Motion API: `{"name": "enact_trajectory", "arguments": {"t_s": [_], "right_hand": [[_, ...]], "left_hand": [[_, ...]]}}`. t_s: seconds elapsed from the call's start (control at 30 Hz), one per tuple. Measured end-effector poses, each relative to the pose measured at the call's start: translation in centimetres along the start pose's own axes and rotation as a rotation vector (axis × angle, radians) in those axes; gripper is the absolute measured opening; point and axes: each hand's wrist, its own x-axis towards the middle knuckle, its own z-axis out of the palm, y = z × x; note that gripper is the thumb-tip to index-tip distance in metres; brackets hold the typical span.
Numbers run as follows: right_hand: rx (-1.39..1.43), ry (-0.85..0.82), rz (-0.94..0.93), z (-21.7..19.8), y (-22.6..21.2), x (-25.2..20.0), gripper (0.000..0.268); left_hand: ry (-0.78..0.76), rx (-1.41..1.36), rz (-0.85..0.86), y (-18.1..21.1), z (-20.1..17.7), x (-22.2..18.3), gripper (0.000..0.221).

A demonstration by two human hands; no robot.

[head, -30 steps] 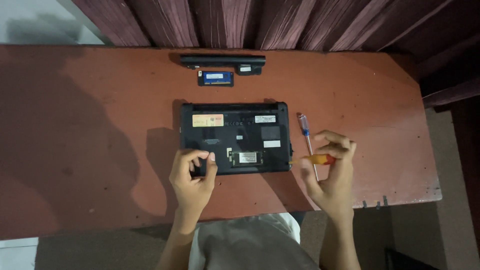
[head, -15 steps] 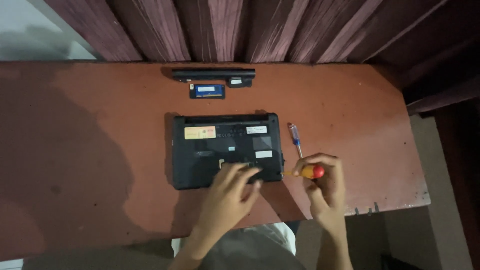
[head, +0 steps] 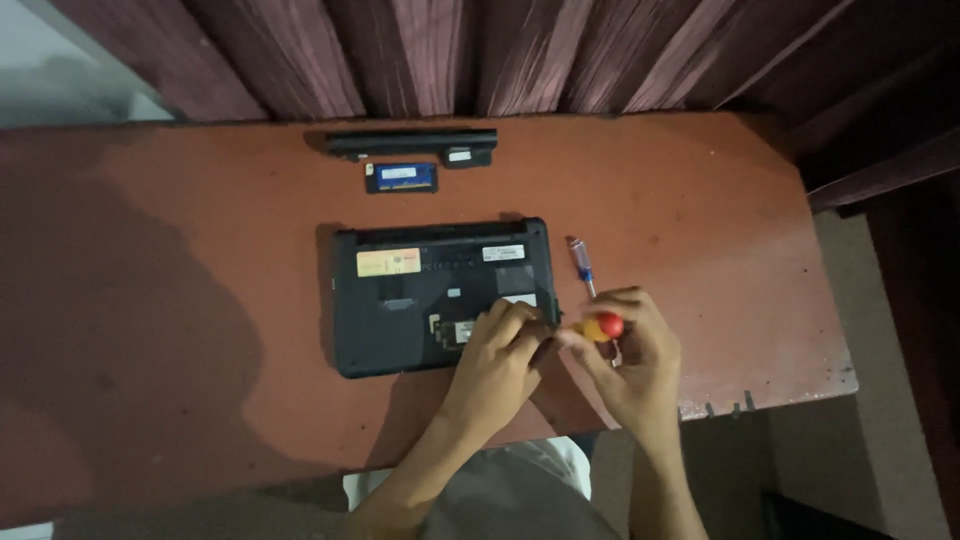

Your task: Removing the battery and unscrewing the back cover of a laptop on a workbench.

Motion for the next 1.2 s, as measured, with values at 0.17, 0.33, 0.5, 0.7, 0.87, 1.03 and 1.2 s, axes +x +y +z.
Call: {"name": "enact_trajectory", "arguments": {"t_s": [0.17, 0.33, 0.5, 0.7, 0.87, 1.03, 1.2], "right_hand": [[0.083, -0.048, 0.085, 0.0, -0.3, -0.6, 0.045], [0.085, -0.124, 0.097, 0.1, -0.8, -0.1, 0.041], [-0.021, -0.035, 0.003, -0.1, 0.6, -0.7, 0.05], [0.178, -0.114, 0.043, -1.2, 1.4, -1.5, 0.028], [0.21, -0.083, 0.031, -1.0, 2.5, -1.6, 0.031], [0.109, -0.037, -0.012, -1.5, 3.3, -1.3, 0.02], [0.397, 0.088, 0.055, -1.8, 5.0, -1.3, 0.019]], "left_hand": [[-0.094, -0.135, -0.072, 0.8, -2.2, 0.9, 0.02], [-0.108, -0.156, -0.088, 0.4, -1.8, 0.7, 0.012], [-0.137, -0.124, -0.175, 1.3, -1.5, 0.6, 0.032], [-0.255, 0.059, -0.164, -0.4, -2.8, -2.6, 0.035], [-0.226, 0.129, -0.157, -0.5, -2.2, -3.5, 0.024], [-0.215, 0.061, -0.185, 0.2, -1.8, -3.2, 0.027], [-0.244, 0.046, -0.191, 0.7, -2.4, -2.1, 0.031]]}}
